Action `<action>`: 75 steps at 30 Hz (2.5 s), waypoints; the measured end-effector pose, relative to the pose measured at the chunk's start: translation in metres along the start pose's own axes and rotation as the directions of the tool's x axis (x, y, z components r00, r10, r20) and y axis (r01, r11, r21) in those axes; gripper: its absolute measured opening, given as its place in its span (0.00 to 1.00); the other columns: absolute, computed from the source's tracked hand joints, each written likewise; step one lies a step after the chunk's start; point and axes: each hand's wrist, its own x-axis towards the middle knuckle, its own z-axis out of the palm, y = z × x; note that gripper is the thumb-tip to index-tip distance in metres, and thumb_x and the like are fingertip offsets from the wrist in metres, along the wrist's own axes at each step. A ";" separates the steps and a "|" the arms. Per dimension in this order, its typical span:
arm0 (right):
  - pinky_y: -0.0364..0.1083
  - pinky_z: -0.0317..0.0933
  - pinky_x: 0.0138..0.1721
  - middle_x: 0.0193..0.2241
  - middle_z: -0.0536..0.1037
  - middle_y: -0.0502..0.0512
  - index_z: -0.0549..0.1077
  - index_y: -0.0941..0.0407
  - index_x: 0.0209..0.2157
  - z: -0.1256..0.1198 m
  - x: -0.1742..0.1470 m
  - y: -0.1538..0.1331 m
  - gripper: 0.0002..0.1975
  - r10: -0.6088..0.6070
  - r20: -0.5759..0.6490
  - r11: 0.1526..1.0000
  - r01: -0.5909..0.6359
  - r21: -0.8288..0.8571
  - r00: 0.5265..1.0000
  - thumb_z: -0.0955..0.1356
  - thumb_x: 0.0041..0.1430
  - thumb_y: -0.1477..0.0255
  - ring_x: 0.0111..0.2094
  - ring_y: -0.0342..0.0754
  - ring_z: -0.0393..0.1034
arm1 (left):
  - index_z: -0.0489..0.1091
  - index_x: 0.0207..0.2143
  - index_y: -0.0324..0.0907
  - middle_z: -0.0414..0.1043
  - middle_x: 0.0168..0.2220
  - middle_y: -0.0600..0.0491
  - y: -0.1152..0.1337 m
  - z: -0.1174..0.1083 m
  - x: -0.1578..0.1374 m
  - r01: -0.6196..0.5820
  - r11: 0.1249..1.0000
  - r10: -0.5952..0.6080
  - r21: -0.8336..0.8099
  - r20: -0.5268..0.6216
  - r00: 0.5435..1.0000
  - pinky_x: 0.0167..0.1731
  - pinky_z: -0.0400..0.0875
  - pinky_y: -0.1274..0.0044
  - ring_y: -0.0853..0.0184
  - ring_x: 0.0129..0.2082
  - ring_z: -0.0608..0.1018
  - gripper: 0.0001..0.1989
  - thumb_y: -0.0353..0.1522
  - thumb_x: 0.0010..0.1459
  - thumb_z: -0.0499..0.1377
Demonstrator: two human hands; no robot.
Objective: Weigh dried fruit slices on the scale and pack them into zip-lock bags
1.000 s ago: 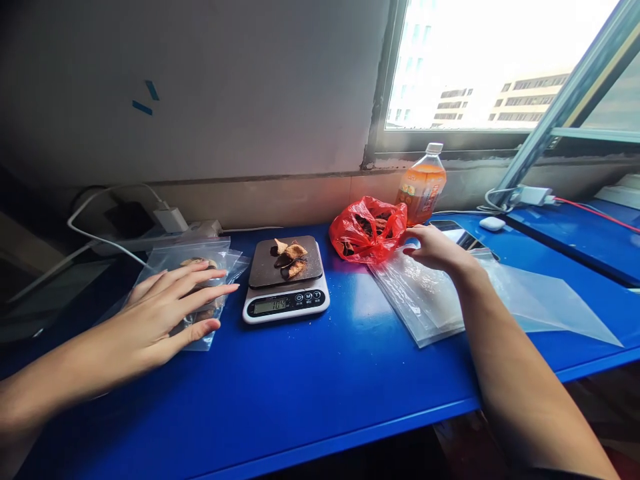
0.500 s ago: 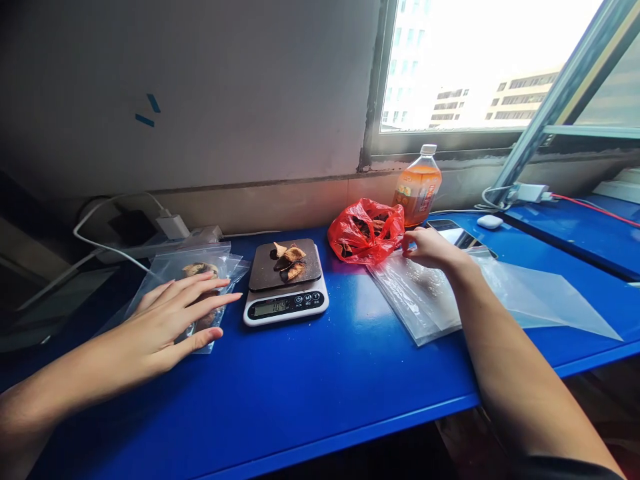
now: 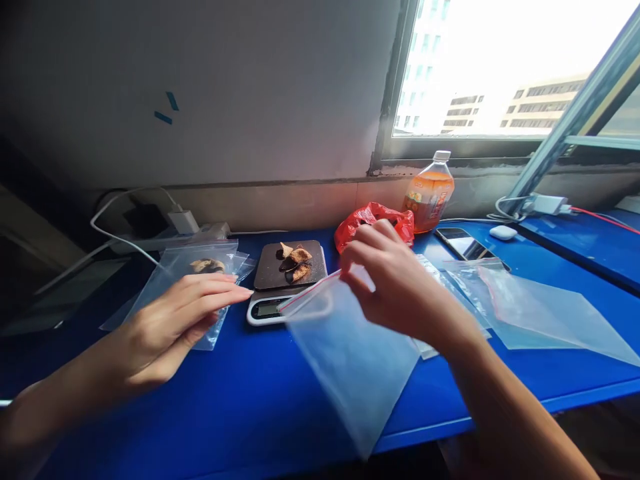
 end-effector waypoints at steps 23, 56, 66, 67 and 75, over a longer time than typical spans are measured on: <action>0.45 0.59 0.37 0.28 0.72 0.54 0.68 0.59 0.32 0.053 -0.001 -0.072 0.05 -0.183 0.113 0.828 0.091 0.553 0.977 0.64 0.59 0.82 0.32 0.45 0.59 | 0.65 0.37 0.42 0.74 0.31 0.52 0.021 0.037 0.003 -0.296 0.901 0.251 -0.317 -0.177 0.952 0.32 0.70 0.74 0.67 0.30 0.74 0.08 0.20 0.60 0.55; 0.43 0.56 0.37 0.25 0.70 0.49 0.71 0.58 0.31 0.046 0.003 -0.052 0.05 -0.136 0.265 0.854 -0.022 0.519 0.955 0.67 0.63 0.74 0.34 0.44 0.60 | 0.66 0.22 0.42 0.71 0.40 0.50 0.004 -0.005 0.004 0.423 0.611 -0.223 -0.669 0.367 0.903 0.36 0.73 0.74 0.63 0.35 0.74 0.24 0.53 0.55 0.58; 0.37 0.49 0.20 0.17 0.67 0.45 0.68 0.58 0.27 0.050 0.003 -0.060 0.10 0.109 0.042 0.758 -0.110 0.643 0.993 0.68 0.61 0.71 0.18 0.36 0.55 | 0.70 0.47 0.48 0.75 0.45 0.50 0.007 0.004 0.003 0.516 0.773 -0.583 -0.368 -0.093 0.807 0.41 0.76 0.70 0.59 0.42 0.78 0.19 0.48 0.61 0.56; 0.36 0.48 0.19 0.16 0.66 0.44 0.68 0.57 0.27 0.052 0.004 -0.066 0.10 0.156 0.032 0.745 -0.139 0.652 0.987 0.67 0.61 0.70 0.17 0.35 0.53 | 0.69 0.49 0.47 0.75 0.47 0.49 0.011 0.005 0.001 0.484 0.826 -0.535 -0.288 -0.131 0.835 0.44 0.75 0.68 0.57 0.45 0.78 0.20 0.49 0.61 0.54; 0.37 0.52 0.22 0.21 0.74 0.48 0.68 0.56 0.30 0.061 0.013 -0.105 0.06 0.119 0.170 0.652 -0.206 0.730 0.978 0.66 0.61 0.70 0.19 0.38 0.62 | 0.39 0.69 0.38 0.55 0.66 0.35 0.032 0.035 -0.006 0.177 0.959 -0.144 0.223 -0.158 0.977 0.62 0.55 0.55 0.43 0.66 0.57 0.50 0.54 0.56 0.57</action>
